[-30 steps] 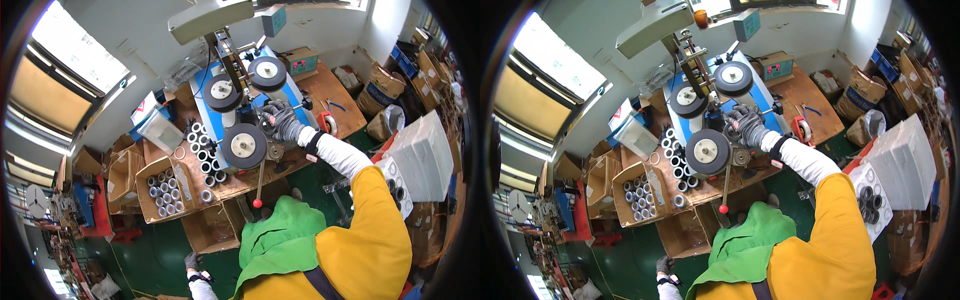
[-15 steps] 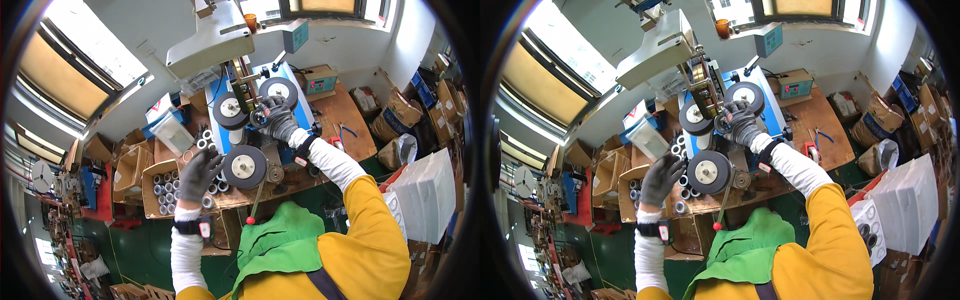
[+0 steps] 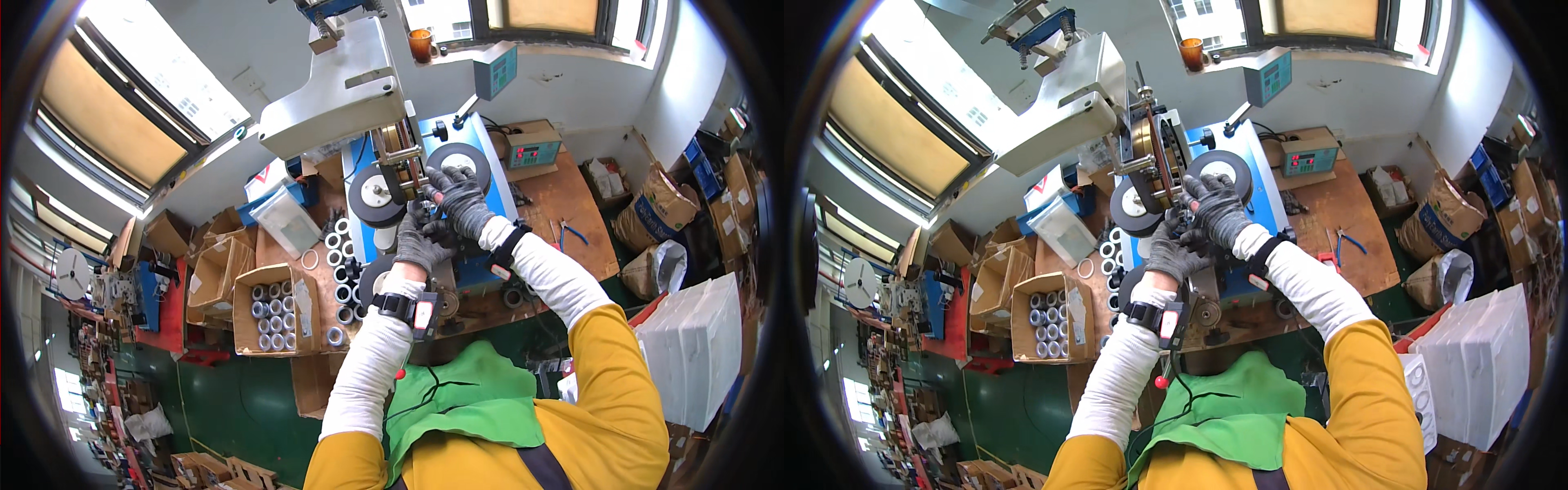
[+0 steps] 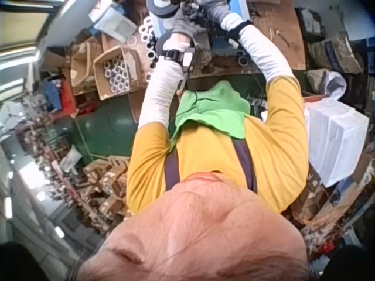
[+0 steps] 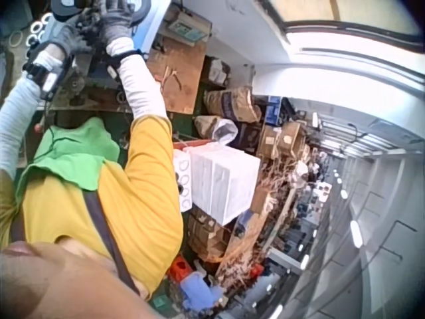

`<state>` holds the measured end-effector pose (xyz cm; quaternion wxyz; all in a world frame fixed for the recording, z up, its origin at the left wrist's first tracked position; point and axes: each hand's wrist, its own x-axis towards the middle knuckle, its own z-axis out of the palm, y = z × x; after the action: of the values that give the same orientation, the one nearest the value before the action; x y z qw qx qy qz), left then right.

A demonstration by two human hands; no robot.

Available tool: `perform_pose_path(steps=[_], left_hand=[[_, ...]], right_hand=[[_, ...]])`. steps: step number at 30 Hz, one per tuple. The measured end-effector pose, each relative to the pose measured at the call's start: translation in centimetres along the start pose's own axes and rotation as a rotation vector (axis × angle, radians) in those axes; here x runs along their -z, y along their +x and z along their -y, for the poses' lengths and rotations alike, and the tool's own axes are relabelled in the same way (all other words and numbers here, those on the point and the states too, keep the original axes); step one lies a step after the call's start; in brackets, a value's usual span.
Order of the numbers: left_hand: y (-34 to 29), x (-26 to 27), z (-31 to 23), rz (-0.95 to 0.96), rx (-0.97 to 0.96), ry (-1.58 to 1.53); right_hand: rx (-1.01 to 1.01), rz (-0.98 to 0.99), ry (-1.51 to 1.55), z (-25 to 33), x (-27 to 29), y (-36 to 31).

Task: Operating a specialized machine to assemble or finish circular metal components.

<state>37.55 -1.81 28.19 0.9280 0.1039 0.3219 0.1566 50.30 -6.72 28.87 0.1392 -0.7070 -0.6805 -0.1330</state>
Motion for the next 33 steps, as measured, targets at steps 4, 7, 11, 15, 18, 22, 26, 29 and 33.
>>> perform_pose_path(steps=[4,7,11,15,18,22,26,29,33], left_hand=[[2.6,1.0,-0.5,0.088,-0.074,-0.266],[3.3,1.4,-1.0,0.066,-0.172,-0.216],[3.4,0.6,-0.2,-0.020,-0.227,-0.255],[3.3,1.1,-1.0,0.009,-0.174,-0.314],[1.8,1.2,-0.5,0.021,-0.193,-0.283],[-5.2,0.2,0.2,0.122,0.024,0.042],[-15.3,3.8,-1.8,0.290,-0.164,0.456],[-18.2,13.3,-2.9,-0.067,-0.367,0.577],[-16.0,21.0,5.4,-0.474,0.005,0.362]], right_hand=[[0.019,-0.059,0.009,0.0,-0.3,-0.1],[0.011,-0.060,0.033,-0.4,-0.3,-0.5],[0.130,-0.137,0.124,-1.8,-0.9,-1.7],[0.071,-0.195,0.107,-0.9,-0.6,-1.7],[0.076,-0.215,0.115,-0.4,-0.2,-1.4],[0.106,-0.190,0.088,-1.8,-0.2,-1.7],[0.065,-0.134,0.081,-1.7,0.7,-2.2],[0.097,-0.148,0.114,-1.6,0.5,-1.9],[0.107,-0.193,0.125,-1.7,0.1,-1.8]])
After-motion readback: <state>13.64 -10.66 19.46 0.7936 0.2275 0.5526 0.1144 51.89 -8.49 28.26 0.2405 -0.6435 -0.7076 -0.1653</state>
